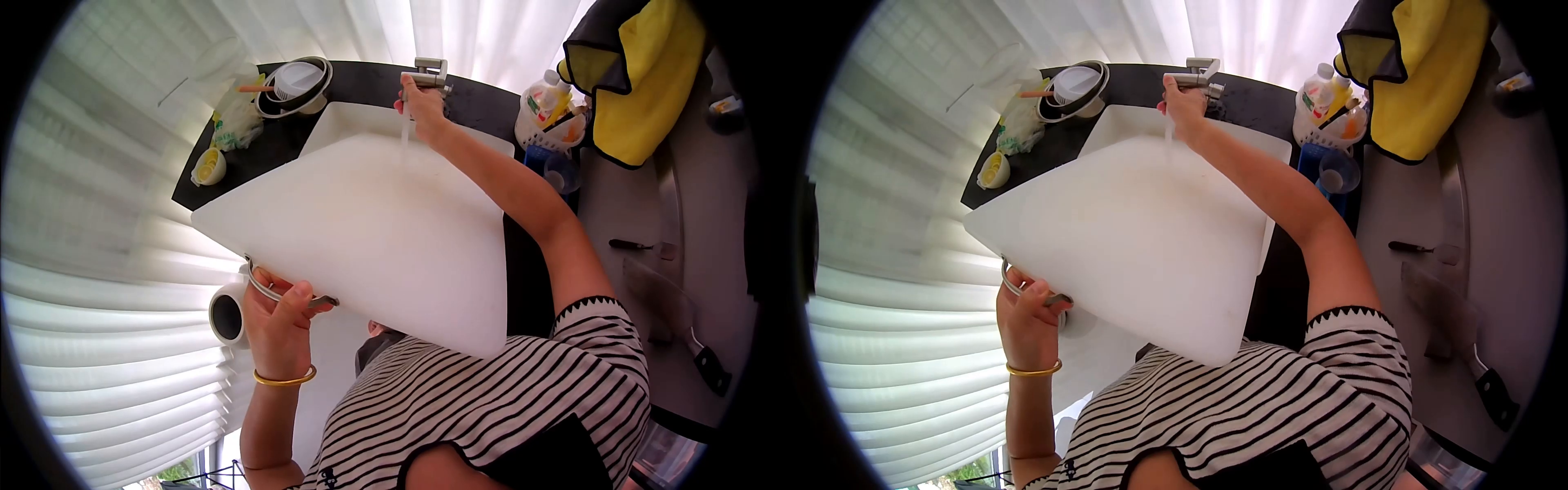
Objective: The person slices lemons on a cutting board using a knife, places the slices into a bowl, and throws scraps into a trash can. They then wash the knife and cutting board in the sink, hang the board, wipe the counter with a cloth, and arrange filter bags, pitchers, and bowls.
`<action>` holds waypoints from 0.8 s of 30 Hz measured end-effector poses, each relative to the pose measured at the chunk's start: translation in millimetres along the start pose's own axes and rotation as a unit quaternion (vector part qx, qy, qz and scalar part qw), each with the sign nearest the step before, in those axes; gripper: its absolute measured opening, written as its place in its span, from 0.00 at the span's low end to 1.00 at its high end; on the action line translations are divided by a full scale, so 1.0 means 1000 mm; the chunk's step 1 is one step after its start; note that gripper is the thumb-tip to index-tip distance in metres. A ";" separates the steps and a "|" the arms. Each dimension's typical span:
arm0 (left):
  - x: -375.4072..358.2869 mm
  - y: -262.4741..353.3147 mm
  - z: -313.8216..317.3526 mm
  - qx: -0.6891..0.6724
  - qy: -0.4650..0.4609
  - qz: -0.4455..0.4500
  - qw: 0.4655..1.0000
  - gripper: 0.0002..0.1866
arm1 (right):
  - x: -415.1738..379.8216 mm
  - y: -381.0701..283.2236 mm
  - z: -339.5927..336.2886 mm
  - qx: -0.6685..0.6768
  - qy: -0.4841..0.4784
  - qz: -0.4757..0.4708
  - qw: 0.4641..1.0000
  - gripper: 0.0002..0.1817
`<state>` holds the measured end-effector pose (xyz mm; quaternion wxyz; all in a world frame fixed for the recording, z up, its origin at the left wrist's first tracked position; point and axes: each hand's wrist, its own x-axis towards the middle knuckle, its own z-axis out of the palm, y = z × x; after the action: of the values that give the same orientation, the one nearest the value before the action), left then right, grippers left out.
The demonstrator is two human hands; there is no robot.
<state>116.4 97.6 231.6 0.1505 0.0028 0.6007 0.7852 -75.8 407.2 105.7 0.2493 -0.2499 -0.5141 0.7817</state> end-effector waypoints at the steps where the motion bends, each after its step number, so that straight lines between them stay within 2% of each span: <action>1: 0.000 -0.001 0.000 0.019 0.006 0.006 1.000 0.11 | -0.001 -0.002 0.001 -0.002 0.009 0.027 1.000 0.16; 2: -0.001 -0.001 -0.001 0.019 0.007 0.006 1.000 0.11 | -0.002 -0.004 0.003 -0.005 0.017 0.055 0.998 0.14; 9: -0.003 -0.003 0.001 0.039 0.012 0.016 0.999 0.13 | -0.005 -0.006 0.003 -0.025 0.024 0.081 0.996 0.12; 11: -0.002 -0.003 0.000 0.041 0.012 0.019 0.999 0.13 | -0.010 0.005 -0.006 0.007 -0.005 0.148 0.989 0.16; 12: -0.002 -0.003 -0.001 0.043 0.010 0.017 0.999 0.14 | -0.026 0.007 -0.010 -0.124 -0.099 0.179 0.971 0.21; 13: -0.002 -0.004 -0.001 0.044 0.008 0.014 0.999 0.14 | -0.050 0.008 -0.017 -0.253 -0.189 0.205 0.926 0.28; 15: -0.003 -0.004 0.000 0.047 0.015 0.014 0.999 0.14 | -0.096 0.001 -0.023 -0.428 -0.292 0.161 0.840 0.42; 16: -0.004 -0.004 0.000 0.050 0.018 0.015 0.998 0.14 | -0.112 -0.022 -0.024 -0.464 -0.348 0.218 0.785 0.42; 18: -0.005 -0.006 -0.001 0.052 0.018 0.008 0.998 0.14 | -0.081 0.025 -0.039 -0.557 -0.406 0.063 0.721 0.38; 19: -0.004 -0.006 -0.001 0.053 0.017 0.006 0.998 0.14 | -0.063 0.039 -0.042 -0.557 -0.405 0.060 0.722 0.38; 21: -0.003 -0.007 0.001 0.058 0.019 0.018 0.998 0.15 | -0.027 0.059 -0.043 -0.568 -0.505 -0.004 0.650 0.35; 22: -0.004 -0.008 0.002 0.064 0.023 0.026 0.997 0.16 | -0.012 0.069 -0.034 -0.566 -0.508 -0.004 0.649 0.35; 24: -0.005 -0.009 0.004 0.066 0.036 0.028 0.997 0.17 | -0.003 0.078 0.001 -0.633 -0.566 -0.064 0.525 0.35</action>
<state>123.4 102.1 224.9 0.1061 0.0007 0.6557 0.7475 -84.6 377.9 33.5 -0.2683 0.1858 -0.9214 0.2107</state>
